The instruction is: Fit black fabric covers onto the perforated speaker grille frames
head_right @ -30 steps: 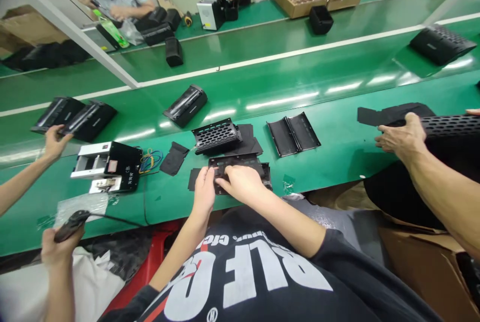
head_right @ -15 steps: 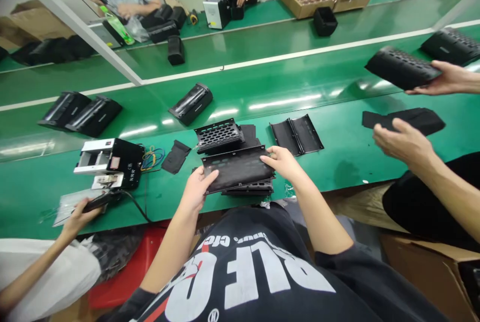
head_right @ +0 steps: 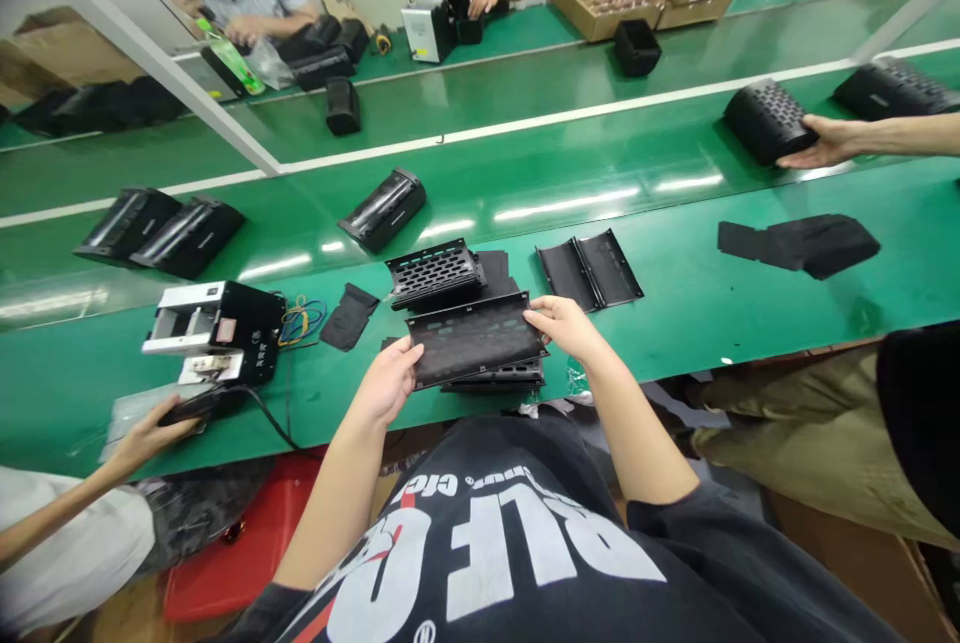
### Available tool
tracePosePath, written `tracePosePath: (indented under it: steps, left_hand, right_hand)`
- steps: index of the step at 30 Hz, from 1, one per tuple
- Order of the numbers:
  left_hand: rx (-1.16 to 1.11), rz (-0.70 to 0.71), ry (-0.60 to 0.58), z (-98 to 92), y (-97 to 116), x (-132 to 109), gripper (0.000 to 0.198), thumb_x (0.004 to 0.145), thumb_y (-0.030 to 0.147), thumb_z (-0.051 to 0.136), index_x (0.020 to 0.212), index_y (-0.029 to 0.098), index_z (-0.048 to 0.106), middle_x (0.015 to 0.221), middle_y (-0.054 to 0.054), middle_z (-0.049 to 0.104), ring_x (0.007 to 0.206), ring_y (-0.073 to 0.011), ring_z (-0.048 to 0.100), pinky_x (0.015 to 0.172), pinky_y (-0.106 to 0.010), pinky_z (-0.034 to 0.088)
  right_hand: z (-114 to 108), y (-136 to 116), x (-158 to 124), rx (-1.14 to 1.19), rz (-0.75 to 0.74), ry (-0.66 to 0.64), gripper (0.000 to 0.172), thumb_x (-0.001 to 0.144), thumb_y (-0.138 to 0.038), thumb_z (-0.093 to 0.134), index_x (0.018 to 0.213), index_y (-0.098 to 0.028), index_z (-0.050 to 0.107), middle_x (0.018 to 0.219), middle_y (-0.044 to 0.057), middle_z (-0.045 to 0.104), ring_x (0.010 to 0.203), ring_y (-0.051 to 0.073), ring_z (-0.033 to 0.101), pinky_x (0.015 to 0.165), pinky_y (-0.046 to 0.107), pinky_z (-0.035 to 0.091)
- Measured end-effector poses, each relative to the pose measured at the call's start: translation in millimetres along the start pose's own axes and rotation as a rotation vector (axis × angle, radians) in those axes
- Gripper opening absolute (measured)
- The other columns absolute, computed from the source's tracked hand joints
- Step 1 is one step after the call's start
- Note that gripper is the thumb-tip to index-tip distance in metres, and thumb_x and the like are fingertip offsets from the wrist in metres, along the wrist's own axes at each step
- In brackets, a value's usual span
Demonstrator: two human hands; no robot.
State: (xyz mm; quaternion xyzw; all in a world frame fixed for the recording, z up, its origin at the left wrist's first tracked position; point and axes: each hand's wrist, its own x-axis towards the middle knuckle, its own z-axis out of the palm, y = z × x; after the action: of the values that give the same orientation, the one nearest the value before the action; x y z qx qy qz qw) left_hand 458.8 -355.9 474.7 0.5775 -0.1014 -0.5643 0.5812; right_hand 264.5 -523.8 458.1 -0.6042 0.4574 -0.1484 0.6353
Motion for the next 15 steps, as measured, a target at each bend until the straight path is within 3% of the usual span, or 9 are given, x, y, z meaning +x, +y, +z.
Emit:
tracePosePath:
  steps: [5, 7, 9, 11, 15]
  left_hand:
    - [-0.032, -0.003, -0.050, 0.2, -5, 5, 0.033, 0.068, 0.025, 0.061, 0.099, 0.014, 0.055, 0.090, -0.007, 0.066, 0.082, -0.0178, 0.062, 0.072, -0.028, 0.049]
    - [-0.033, -0.026, -0.057, -0.7, -5, 8, 0.033, 0.070, 0.029, 0.060, 0.100, 0.015, 0.053, 0.090, -0.008, 0.066, 0.079, -0.0175, 0.062, 0.070, -0.029, 0.049]
    - [0.008, -0.046, -0.017, -6.7, -5, 13, 0.034, 0.073, 0.033, 0.056, 0.103, 0.017, 0.051, 0.093, -0.009, 0.064, 0.079, -0.0176, 0.062, 0.069, -0.030, 0.049]
    - [0.137, -0.035, 0.100, -20.3, -7, 19, 0.034, 0.076, 0.036, 0.052, 0.105, 0.017, 0.050, 0.099, -0.010, 0.061, 0.083, -0.0184, 0.061, 0.071, -0.031, 0.049]
    - [0.760, 0.022, 0.500, -64.3, -21, 32, 0.035, 0.072, 0.026, 0.055, 0.105, 0.013, 0.051, 0.109, -0.016, 0.054, 0.099, -0.0253, 0.054, 0.083, -0.039, 0.043]
  right_hand:
    - [-3, 18, 8, 0.216, 0.019, -0.127, 0.028, 0.058, -0.036, 0.068, 0.071, -0.015, 0.056, 0.049, -0.006, 0.047, 0.041, 0.005, 0.042, 0.037, 0.017, 0.034]
    - [-7, 28, 13, 0.288, 0.022, -0.122, 0.029, 0.055, -0.034, 0.071, 0.071, -0.015, 0.057, 0.051, -0.005, 0.049, 0.041, 0.005, 0.041, 0.035, 0.017, 0.032]
    - [-15, 41, 20, 0.363, 0.042, 0.024, 0.033, 0.050, -0.032, 0.074, 0.071, -0.014, 0.058, 0.053, -0.004, 0.052, 0.041, 0.005, 0.043, 0.035, 0.017, 0.032]
    - [-32, 55, 28, 0.418, 0.060, 0.261, 0.036, 0.046, -0.031, 0.076, 0.072, -0.014, 0.057, 0.056, -0.003, 0.053, 0.042, 0.006, 0.045, 0.036, 0.018, 0.034]
    - [-82, 81, 45, 0.415, 0.067, 0.651, 0.027, 0.062, -0.033, 0.068, 0.071, -0.017, 0.049, 0.053, -0.007, 0.048, 0.040, 0.004, 0.043, 0.038, 0.017, 0.035]
